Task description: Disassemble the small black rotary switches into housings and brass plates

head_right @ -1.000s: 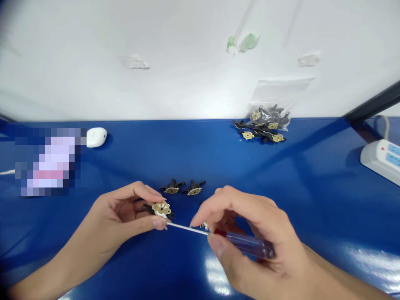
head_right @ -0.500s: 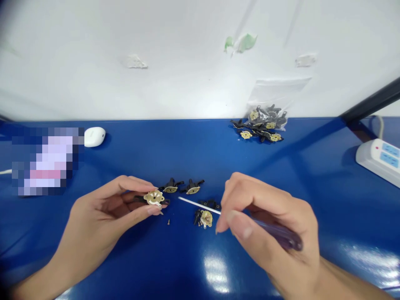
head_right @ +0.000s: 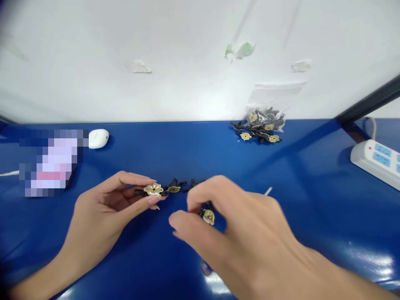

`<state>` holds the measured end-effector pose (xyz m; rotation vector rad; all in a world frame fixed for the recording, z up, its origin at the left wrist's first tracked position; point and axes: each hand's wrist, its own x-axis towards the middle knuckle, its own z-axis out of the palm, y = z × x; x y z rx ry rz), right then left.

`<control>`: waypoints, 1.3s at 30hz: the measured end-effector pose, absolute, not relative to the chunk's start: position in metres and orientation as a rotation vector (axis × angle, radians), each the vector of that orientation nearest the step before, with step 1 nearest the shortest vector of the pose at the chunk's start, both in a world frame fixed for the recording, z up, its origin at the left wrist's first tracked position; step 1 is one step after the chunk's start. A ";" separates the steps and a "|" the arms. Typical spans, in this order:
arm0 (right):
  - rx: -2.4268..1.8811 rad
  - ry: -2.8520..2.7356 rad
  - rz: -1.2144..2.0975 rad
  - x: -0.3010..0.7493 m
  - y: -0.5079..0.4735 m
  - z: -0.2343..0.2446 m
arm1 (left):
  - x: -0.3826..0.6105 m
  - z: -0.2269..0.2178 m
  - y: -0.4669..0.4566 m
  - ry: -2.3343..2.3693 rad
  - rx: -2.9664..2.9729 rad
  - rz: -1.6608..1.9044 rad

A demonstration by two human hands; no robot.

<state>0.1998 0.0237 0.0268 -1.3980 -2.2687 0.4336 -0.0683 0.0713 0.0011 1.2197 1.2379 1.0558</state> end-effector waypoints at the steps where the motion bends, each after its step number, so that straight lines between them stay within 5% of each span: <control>1: -1.392 -2.304 0.438 0.192 0.029 0.027 | -0.068 0.002 0.072 1.232 1.213 1.052; 7: -1.031 -2.674 0.313 0.170 0.054 0.012 | -0.068 0.003 0.074 1.227 1.215 1.022; 32: -1.015 -2.661 -0.034 0.161 0.039 0.000 | -0.070 0.003 0.077 1.278 1.259 0.995; 39: -1.044 -2.691 0.121 0.174 0.045 0.011 | -0.070 0.001 0.076 1.263 1.267 0.962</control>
